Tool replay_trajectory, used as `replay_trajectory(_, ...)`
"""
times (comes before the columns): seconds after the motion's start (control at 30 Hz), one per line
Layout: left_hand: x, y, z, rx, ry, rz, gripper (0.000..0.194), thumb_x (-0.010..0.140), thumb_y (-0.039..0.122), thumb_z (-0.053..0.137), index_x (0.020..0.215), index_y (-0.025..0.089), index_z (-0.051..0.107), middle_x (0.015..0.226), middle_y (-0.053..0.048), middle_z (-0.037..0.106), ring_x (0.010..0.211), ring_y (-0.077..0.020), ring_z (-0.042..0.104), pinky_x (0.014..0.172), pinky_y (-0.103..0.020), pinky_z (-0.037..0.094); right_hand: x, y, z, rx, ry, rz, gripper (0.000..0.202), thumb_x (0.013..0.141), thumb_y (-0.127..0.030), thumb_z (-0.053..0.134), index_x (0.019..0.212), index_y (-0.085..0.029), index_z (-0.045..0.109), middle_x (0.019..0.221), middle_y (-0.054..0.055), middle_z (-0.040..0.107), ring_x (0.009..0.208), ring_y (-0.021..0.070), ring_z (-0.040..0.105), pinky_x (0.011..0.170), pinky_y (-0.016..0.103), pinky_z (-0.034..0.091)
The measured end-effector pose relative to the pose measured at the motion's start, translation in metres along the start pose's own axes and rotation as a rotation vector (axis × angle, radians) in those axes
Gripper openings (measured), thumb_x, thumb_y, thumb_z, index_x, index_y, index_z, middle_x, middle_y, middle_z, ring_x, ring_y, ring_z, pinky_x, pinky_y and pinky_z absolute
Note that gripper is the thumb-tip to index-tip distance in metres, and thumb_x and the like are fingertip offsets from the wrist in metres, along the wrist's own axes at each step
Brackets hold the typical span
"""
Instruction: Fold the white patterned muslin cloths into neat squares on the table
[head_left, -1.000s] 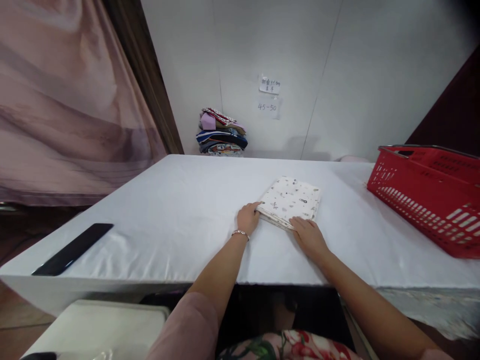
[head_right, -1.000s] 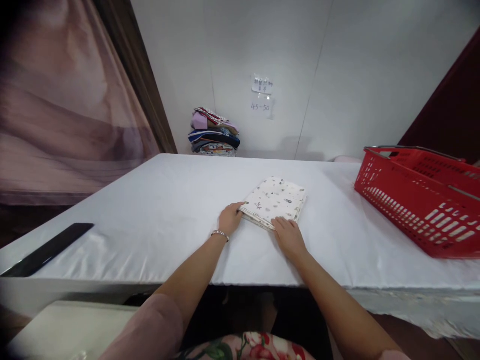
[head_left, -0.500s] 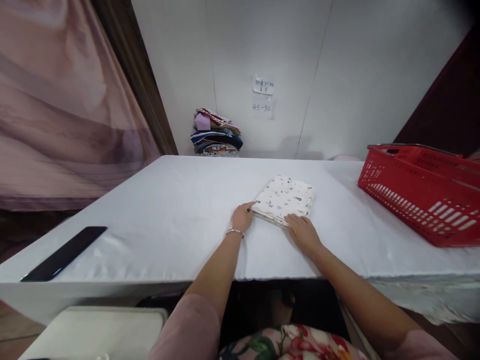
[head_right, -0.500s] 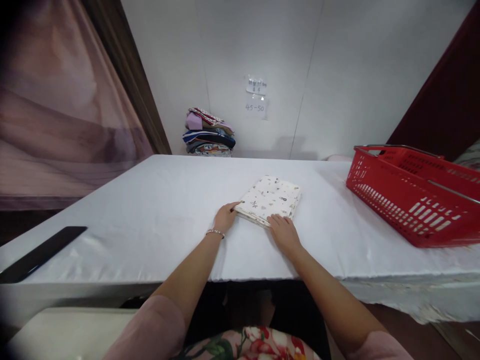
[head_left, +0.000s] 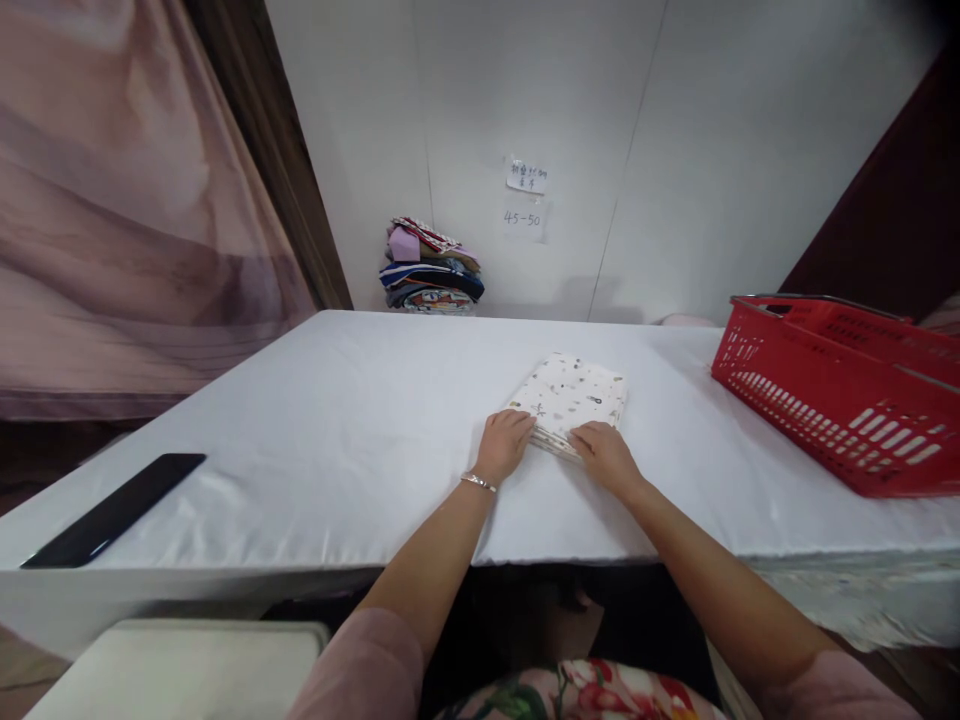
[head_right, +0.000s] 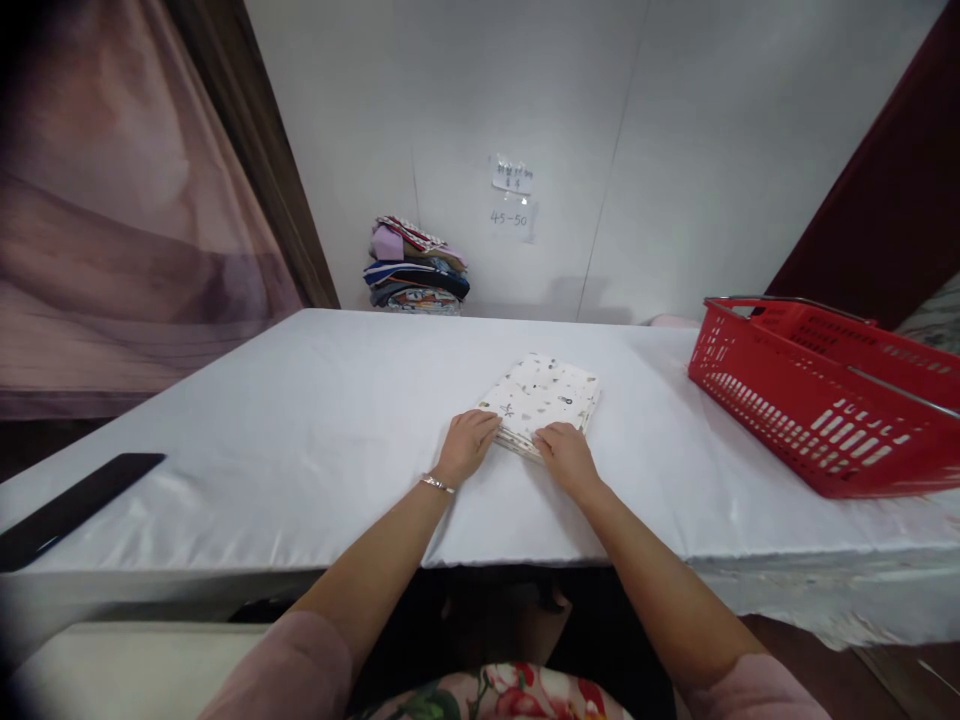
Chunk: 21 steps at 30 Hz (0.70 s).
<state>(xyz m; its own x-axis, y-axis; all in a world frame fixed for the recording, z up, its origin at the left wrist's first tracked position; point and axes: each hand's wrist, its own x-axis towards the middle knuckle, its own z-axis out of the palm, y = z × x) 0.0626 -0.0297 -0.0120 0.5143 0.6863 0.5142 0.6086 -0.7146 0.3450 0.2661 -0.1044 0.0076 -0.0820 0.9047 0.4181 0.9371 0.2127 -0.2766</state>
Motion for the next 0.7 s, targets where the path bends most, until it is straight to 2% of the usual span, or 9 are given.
replay_trajectory(0.1,0.0016,-0.0017,0.0014,-0.006,-0.015,-0.014,0.028,0.091,0.028,0.039,0.111,0.028,0.059,0.112,-0.003,0.061,0.109,-0.0169,0.047,0.093,-0.035,0.034,0.0000,-0.0015,-0.0001,-0.042,-0.032,-0.030,0.031,0.091,-0.032,0.037,0.087,-0.022,0.066,0.087,0.004,0.063,0.086,0.0180,0.053,0.078,0.030,0.040)
replay_trajectory(0.3,0.0042,-0.0001,-0.0018,-0.024,-0.047,-0.043,0.027,0.090,0.027,0.041,0.108,0.030,0.061,0.108,-0.002,0.062,0.107,-0.0171,0.048,0.092,-0.034,0.034,-0.0011,-0.0016,-0.0008,-0.083,-0.078,-0.077,0.031,0.092,-0.033,0.037,0.095,-0.021,0.065,0.093,0.005,0.062,0.088,0.0181,0.053,0.078,0.031,0.040)
replay_trajectory(0.5,0.0059,-0.0005,-0.0029,-0.023,-0.029,-0.028,0.025,0.089,0.026,0.042,0.104,0.029,0.061,0.107,-0.002,0.061,0.106,-0.0172,0.048,0.090,-0.034,0.034,-0.0021,-0.0028,-0.0011,-0.087,-0.012,-0.053,0.034,0.093,-0.031,0.032,0.093,-0.021,0.065,0.094,0.006,0.062,0.088,0.0182,0.053,0.076,0.030,0.042)
replay_trajectory(0.7,0.0061,-0.0018,-0.0018,-0.031,-0.043,-0.034,0.023,0.088,0.028,0.045,0.104,0.029,0.062,0.106,-0.003,0.061,0.107,-0.0176,0.048,0.090,-0.034,0.034,-0.0076,-0.0027,0.0008,-0.120,-0.049,-0.115,0.030,0.091,-0.035,0.039,0.097,-0.022,0.065,0.095,0.006,0.062,0.089,0.0190,0.053,0.080,0.032,0.041)
